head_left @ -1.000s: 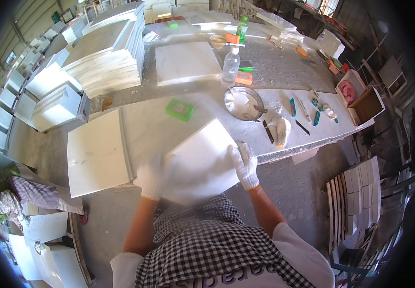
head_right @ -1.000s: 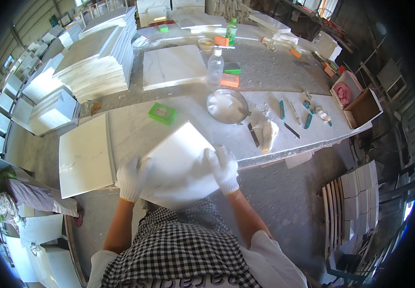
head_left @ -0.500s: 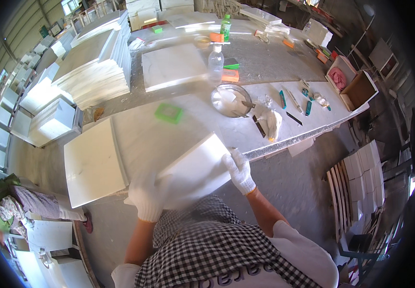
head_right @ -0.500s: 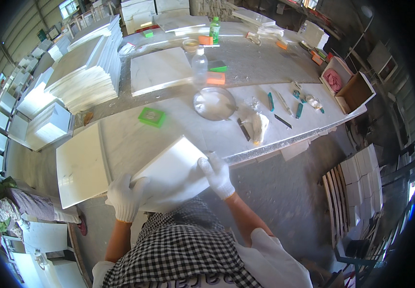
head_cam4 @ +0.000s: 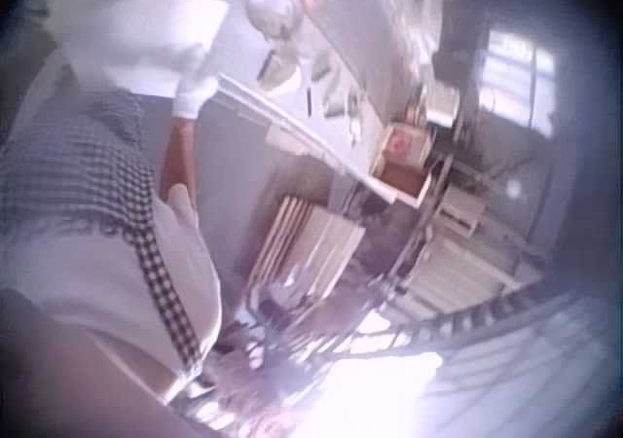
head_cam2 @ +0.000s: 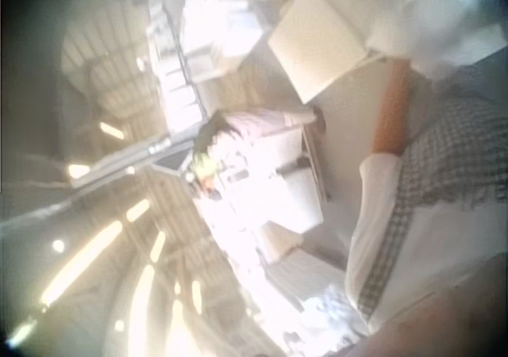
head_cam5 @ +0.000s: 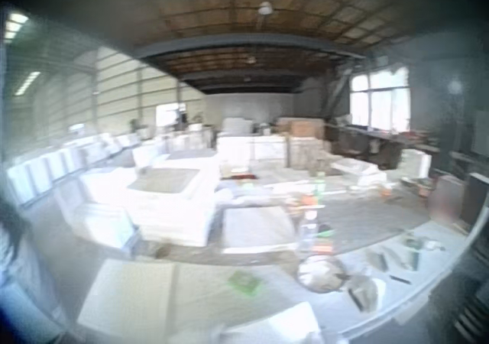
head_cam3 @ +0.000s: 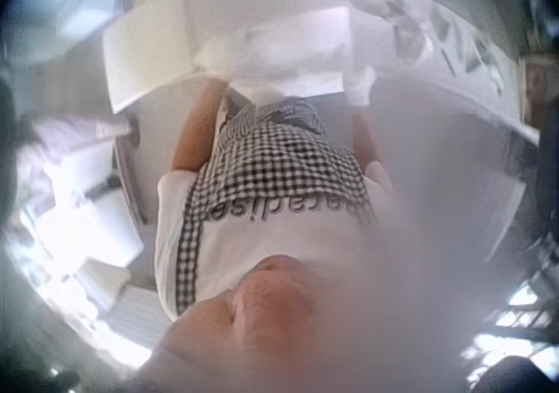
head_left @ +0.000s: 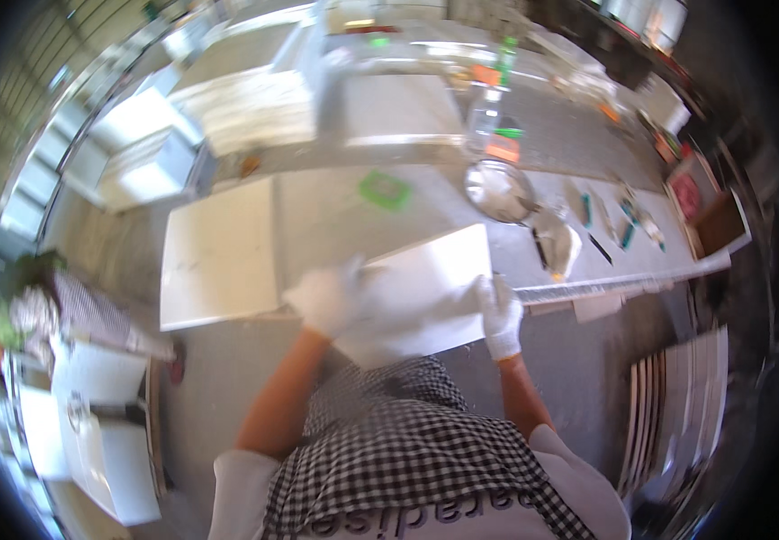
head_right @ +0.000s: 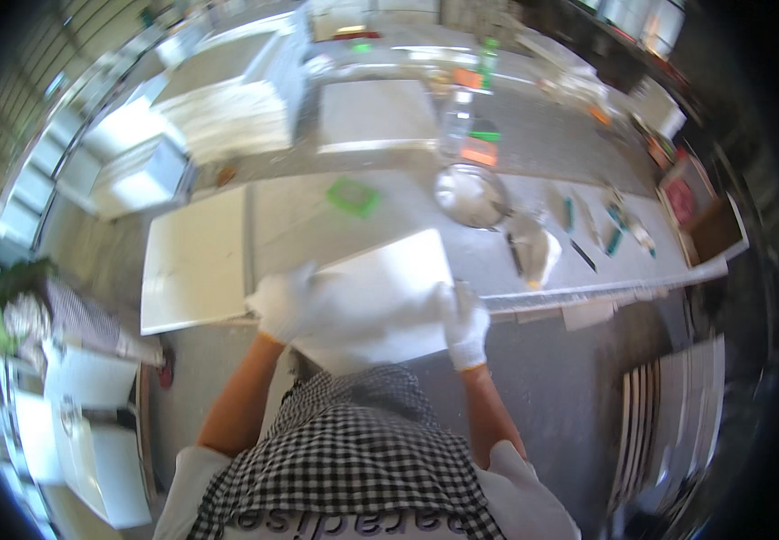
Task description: The person wipes a white tile with a cloth, then uses a green plastic scraper to remove residue from the tile surface. The person continues to wipe and scrape the tile repeatedly, handling it with gloved hands.
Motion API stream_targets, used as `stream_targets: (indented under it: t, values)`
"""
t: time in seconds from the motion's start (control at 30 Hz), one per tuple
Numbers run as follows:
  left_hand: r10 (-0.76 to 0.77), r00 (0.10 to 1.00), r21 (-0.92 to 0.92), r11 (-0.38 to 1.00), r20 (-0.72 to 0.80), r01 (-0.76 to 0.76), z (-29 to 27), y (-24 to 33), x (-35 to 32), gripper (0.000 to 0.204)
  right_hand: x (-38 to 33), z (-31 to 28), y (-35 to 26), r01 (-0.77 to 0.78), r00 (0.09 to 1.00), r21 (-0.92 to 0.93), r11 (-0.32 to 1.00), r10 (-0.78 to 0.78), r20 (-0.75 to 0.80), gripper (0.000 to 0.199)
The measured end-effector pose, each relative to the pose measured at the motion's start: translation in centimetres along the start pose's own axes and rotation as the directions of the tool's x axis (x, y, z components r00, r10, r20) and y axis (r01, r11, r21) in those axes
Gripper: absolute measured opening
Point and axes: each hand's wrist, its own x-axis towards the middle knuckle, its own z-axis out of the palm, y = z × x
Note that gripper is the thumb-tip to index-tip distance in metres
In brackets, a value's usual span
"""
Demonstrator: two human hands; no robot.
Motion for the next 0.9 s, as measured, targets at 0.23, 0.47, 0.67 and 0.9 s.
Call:
stream_targets:
  t: [0.23,0.47,0.67,0.9]
  values:
    - [0.174,0.973,-0.082,0.979,-0.154,-0.188,2.3,1.1,2.4,0.037,1.1,-1.6,2.1,0.142,0.987,-0.303,0.942,-0.158,-0.031,0.031]
    - [0.162,0.970,-0.004,0.986,-0.179,-0.166,3.2,-0.4,4.3,0.045,1.9,-0.4,3.6,0.222,0.973,-0.322,0.920,-0.228,0.018,0.025]
    - [0.112,0.975,0.015,0.994,-0.189,-0.112,3.3,-0.3,4.6,0.049,7.2,-1.7,1.5,0.106,0.954,-0.498,0.860,-0.229,-0.192,0.024]
    - [0.158,0.908,0.053,0.987,-0.388,-0.150,4.7,-0.4,5.0,0.047,13.9,-4.5,0.5,0.151,0.983,-0.708,0.690,-0.179,0.036,0.029]
